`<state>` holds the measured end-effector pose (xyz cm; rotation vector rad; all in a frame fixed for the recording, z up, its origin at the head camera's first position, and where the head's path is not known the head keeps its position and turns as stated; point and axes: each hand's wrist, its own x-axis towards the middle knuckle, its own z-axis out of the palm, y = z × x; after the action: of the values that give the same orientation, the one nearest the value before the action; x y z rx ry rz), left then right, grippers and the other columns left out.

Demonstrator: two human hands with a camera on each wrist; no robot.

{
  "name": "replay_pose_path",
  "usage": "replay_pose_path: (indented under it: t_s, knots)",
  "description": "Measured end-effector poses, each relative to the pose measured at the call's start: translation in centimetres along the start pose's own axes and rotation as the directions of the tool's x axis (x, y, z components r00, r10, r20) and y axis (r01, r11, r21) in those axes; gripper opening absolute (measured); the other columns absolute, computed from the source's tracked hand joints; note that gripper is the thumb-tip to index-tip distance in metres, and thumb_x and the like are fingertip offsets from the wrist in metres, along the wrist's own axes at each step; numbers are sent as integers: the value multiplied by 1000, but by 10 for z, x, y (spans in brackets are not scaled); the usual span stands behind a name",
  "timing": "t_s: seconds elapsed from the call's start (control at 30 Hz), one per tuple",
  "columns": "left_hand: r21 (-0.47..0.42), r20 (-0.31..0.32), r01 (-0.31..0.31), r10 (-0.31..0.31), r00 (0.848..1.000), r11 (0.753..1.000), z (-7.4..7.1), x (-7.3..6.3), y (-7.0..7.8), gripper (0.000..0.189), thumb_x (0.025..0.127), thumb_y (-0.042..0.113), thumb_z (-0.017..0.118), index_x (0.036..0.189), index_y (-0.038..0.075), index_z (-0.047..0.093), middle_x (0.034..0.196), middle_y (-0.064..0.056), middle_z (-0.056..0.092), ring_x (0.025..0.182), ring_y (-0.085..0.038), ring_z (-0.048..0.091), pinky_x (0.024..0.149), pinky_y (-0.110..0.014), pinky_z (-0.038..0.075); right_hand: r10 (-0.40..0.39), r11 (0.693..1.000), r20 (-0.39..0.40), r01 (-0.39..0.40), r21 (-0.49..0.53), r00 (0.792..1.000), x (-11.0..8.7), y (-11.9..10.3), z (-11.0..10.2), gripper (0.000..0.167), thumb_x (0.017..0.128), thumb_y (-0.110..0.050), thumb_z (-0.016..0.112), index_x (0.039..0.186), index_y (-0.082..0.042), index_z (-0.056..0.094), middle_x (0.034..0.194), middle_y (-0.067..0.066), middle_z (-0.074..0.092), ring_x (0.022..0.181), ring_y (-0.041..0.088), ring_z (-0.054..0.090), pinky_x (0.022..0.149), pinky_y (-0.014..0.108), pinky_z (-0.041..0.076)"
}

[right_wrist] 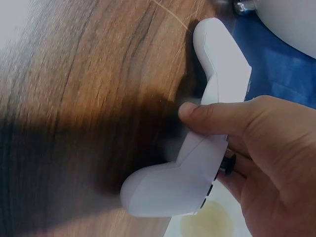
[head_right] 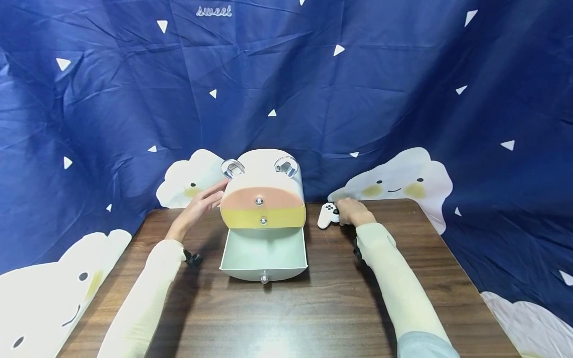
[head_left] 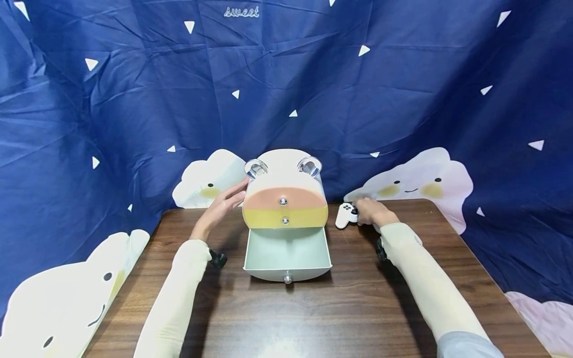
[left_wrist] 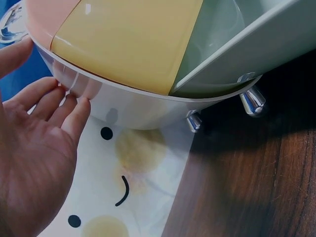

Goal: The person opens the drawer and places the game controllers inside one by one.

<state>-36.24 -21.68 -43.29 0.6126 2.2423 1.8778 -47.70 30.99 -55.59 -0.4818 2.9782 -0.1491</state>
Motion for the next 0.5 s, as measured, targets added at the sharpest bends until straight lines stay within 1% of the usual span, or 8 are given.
replay_pose_path:
  t_s: [0.03, 0.13, 0.2, 0.23, 0.33, 0.43, 0.47, 0.5]
  knots:
    - [2, 0, -1, 1, 1000, 1000, 0, 0, 0, 63, 111, 32, 55, 168, 16, 34, 176, 0, 31, 164, -18, 25, 136, -39, 26, -5, 1000, -9, 5, 5, 1000, 6, 8, 7, 53, 70, -19, 90, 117, -11, 69, 108, 16, 73, 94, 32, 68, 79, 56, 60]
    - [12, -2, -6, 6, 1000, 1000, 1, -1, 2, 62, 111, 32, 55, 168, 15, 34, 176, 0, 31, 164, -19, 25, 136, -40, 26, -35, 999, -20, 35, 19, 999, 10, 16, 13, 53, 68, -19, 92, 116, -12, 70, 102, 14, 72, 88, 30, 65, 72, 52, 59]
    - [13, -7, -3, 3, 1000, 1000, 1, -1, 2, 62, 111, 31, 55, 168, 15, 35, 176, -1, 31, 164, -20, 25, 136, -41, 26, -34, 999, -16, 34, 8, 999, 7, 13, 10, 52, 70, -21, 92, 117, -12, 70, 104, 14, 72, 90, 30, 66, 74, 54, 59]
    - [11, -9, -1, 1, 1000, 1000, 1, -1, 2, 62, 111, 31, 55, 168, 16, 35, 176, -1, 31, 164, -20, 26, 136, -41, 27, -32, 1000, -15, 32, -2, 999, 2, 8, 5, 51, 70, -22, 92, 116, -12, 70, 105, 14, 72, 91, 30, 66, 76, 57, 59]
    - [9, -5, -3, 3, 1000, 1000, 0, -1, 2, 62, 112, 30, 55, 168, 15, 34, 176, -3, 31, 164, -21, 26, 136, -41, 26, -22, 1000, 13, 23, -7, 1000, -26, -22, -25, 53, 73, -22, 91, 120, -9, 72, 110, 20, 73, 96, 34, 68, 84, 62, 60]
    - [-3, 1, -6, 6, 1000, 1000, 0, 1, 1, 62, 111, 29, 55, 168, 13, 34, 176, -4, 30, 164, -21, 26, 136, -41, 26, -15, 1000, 26, 15, 1, 1000, -56, -53, -56, 52, 74, -19, 90, 121, -5, 73, 111, 23, 72, 97, 35, 67, 87, 60, 61]
    - [-7, 4, -9, 9, 1000, 1000, 0, 1, 1, 62, 112, 28, 54, 168, 12, 33, 176, -5, 30, 164, -22, 26, 136, -40, 26, -14, 1000, 33, 14, 6, 999, -64, -62, -64, 53, 74, -16, 90, 123, -4, 73, 111, 24, 71, 98, 35, 67, 88, 59, 61]
    - [-11, 7, -11, 11, 1000, 1000, 0, 2, 1, 62, 112, 27, 54, 168, 12, 33, 176, -5, 30, 164, -22, 26, 136, -40, 26, -11, 1000, 32, 10, 7, 999, -68, -65, -66, 51, 75, -16, 89, 122, -4, 73, 110, 23, 71, 97, 34, 65, 87, 57, 60]
